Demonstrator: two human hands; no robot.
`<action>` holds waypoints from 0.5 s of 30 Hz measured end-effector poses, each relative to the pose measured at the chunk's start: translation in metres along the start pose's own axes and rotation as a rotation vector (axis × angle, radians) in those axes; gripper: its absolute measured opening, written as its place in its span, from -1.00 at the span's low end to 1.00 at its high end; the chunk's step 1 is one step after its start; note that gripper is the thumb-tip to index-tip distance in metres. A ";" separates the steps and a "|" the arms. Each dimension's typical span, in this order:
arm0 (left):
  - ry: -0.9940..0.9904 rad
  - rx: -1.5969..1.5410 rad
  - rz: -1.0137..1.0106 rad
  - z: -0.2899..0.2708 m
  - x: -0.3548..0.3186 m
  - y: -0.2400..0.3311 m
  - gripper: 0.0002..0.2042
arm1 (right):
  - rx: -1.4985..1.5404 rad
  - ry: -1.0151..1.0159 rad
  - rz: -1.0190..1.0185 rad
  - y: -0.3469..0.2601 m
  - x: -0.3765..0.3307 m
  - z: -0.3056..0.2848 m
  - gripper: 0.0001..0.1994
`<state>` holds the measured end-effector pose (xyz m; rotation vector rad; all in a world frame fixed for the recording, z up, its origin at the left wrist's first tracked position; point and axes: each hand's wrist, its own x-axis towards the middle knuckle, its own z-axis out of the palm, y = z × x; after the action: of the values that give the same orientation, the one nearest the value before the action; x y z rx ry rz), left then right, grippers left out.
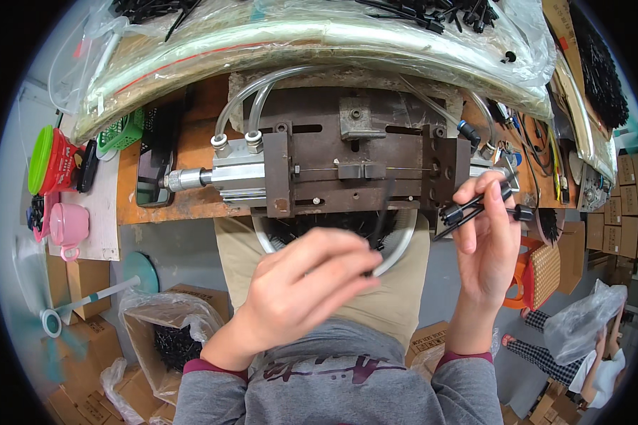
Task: Assembling small black components using a manual press tool in a workshop setting.
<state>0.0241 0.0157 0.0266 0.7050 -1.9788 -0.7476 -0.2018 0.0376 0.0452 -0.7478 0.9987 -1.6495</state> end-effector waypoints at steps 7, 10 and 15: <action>-0.052 0.507 0.038 0.025 0.007 -0.022 -0.75 | -0.119 0.005 0.013 0.005 -0.007 0.003 -0.86; -0.039 0.547 0.059 0.027 0.013 -0.024 -0.75 | -0.138 -0.018 0.048 0.002 -0.011 0.001 -0.83; -0.069 0.556 0.034 0.026 0.014 -0.022 -0.74 | -0.192 0.021 0.090 0.003 -0.013 0.003 -0.85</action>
<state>-0.0011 -0.0028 0.0071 0.9709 -2.2774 -0.1916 -0.1944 0.0492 0.0433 -0.8014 1.2003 -1.5007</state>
